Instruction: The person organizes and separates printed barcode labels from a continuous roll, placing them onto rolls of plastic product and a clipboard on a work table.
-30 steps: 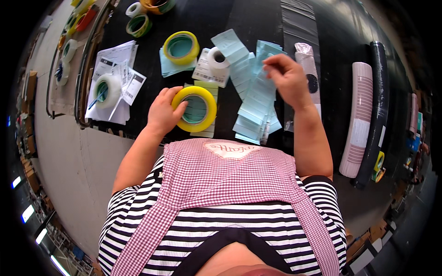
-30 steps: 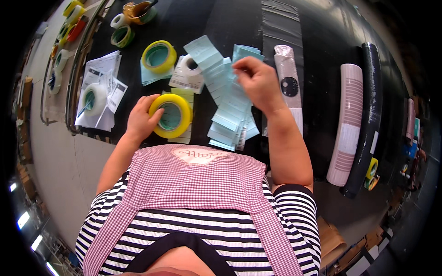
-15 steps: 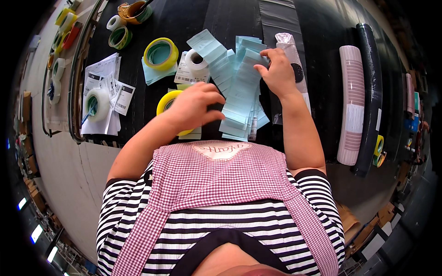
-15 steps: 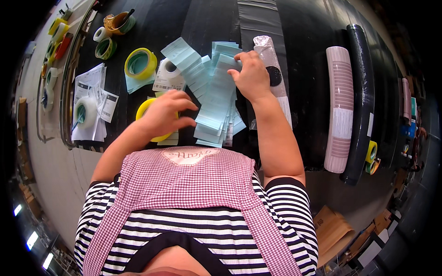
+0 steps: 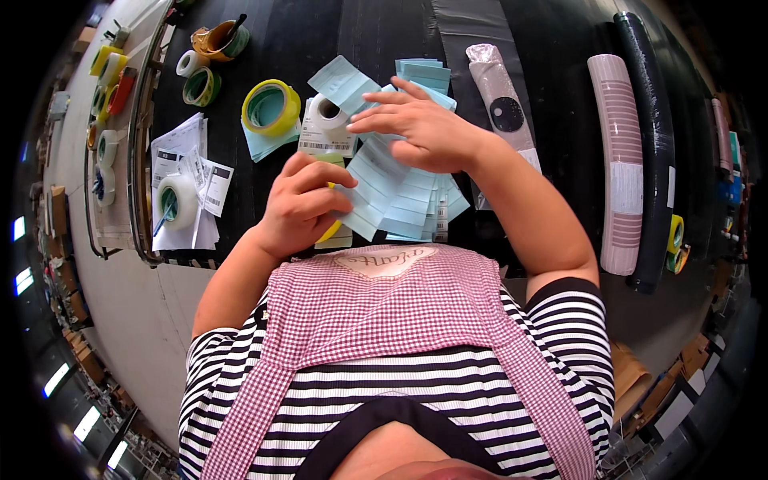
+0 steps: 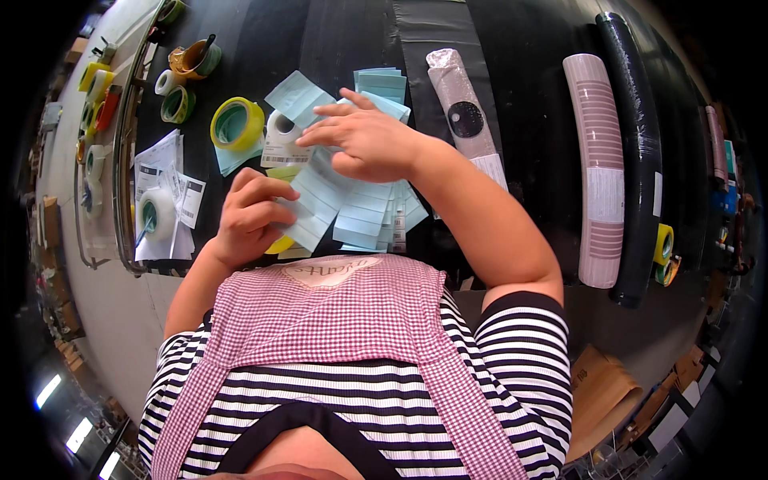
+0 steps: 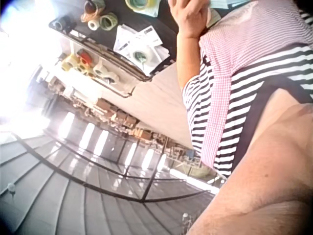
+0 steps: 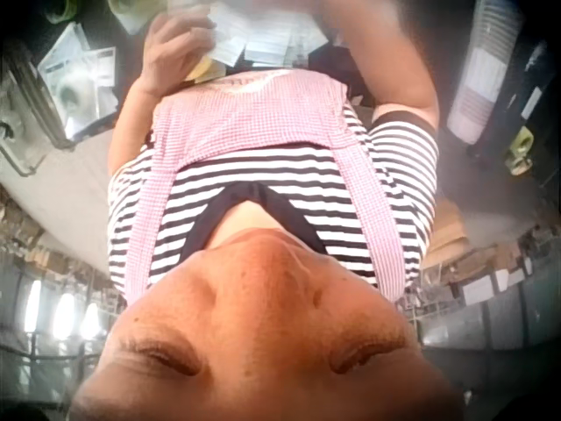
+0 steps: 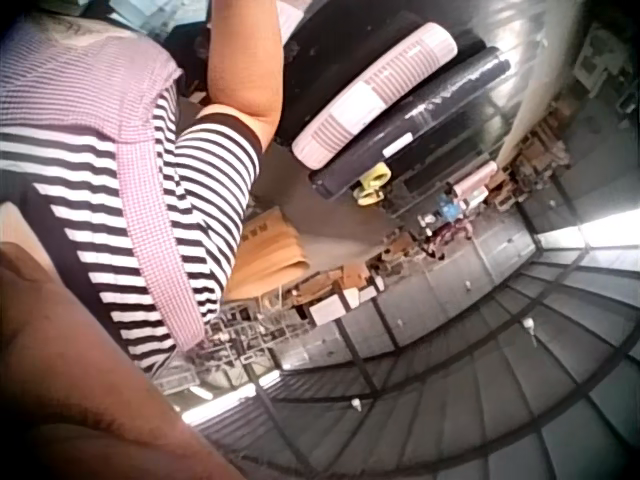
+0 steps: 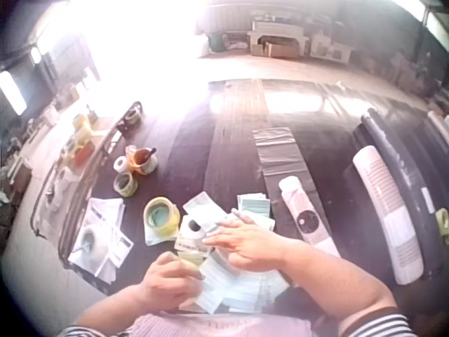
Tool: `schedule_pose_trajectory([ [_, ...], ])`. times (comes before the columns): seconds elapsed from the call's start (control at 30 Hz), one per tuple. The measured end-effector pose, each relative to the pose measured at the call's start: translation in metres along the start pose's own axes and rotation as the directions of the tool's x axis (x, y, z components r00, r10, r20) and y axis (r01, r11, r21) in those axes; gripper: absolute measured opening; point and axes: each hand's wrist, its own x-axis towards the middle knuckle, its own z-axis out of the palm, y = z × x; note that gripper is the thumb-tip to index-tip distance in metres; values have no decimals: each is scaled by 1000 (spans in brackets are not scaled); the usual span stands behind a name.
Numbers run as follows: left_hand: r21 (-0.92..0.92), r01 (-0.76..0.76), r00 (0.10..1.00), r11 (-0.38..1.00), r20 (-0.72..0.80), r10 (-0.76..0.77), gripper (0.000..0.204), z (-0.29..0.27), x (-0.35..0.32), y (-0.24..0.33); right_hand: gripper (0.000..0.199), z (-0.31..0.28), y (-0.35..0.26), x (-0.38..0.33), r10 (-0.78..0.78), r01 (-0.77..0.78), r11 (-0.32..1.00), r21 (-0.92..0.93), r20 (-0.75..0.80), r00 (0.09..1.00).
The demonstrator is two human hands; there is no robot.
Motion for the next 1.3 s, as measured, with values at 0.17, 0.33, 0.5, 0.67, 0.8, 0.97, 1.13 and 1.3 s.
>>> schedule_pose_trajectory([
  [0.17, -117, 116, 985, 986, -114, -130, 27, -37, -19, -11, 56, -29, 11, 40, 148, -237, 939, 248, 330, 932],
  [0.33, -340, 341, 893, 876, -173, -415, 24, -64, -76, -51, 61, -49, 36, 45, 183, -356, 841, 407, 406, 895],
  [0.5, -475, 448, 787, 758, -193, -586, 19, -77, -115, -76, 70, -35, 52, 37, 151, -393, 714, 580, 420, 895],
  [0.67, -201, 609, 761, 767, -127, -637, 17, -83, -122, -85, 74, -32, 58, 14, 187, -417, 648, 637, 397, 898],
  [0.8, -121, 670, 725, 733, -105, -680, 20, -84, -122, -96, 67, -38, 59, -4, 233, -477, 575, 664, 427, 874],
  [0.97, 61, 742, 670, 667, -71, -739, 21, -93, -119, -113, 68, -49, 58, -24, 277, -469, 560, 683, 379, 883],
  [1.13, 180, 752, 649, 635, -33, -760, 20, -101, -99, -107, 78, -61, 62, -44, 342, -517, 536, 667, 388, 856],
  [1.3, 454, 684, 657, 571, -44, -752, 9, -105, -104, -114, 79, -73, 73, -65, 372, -492, 569, 659, 328, 869],
])
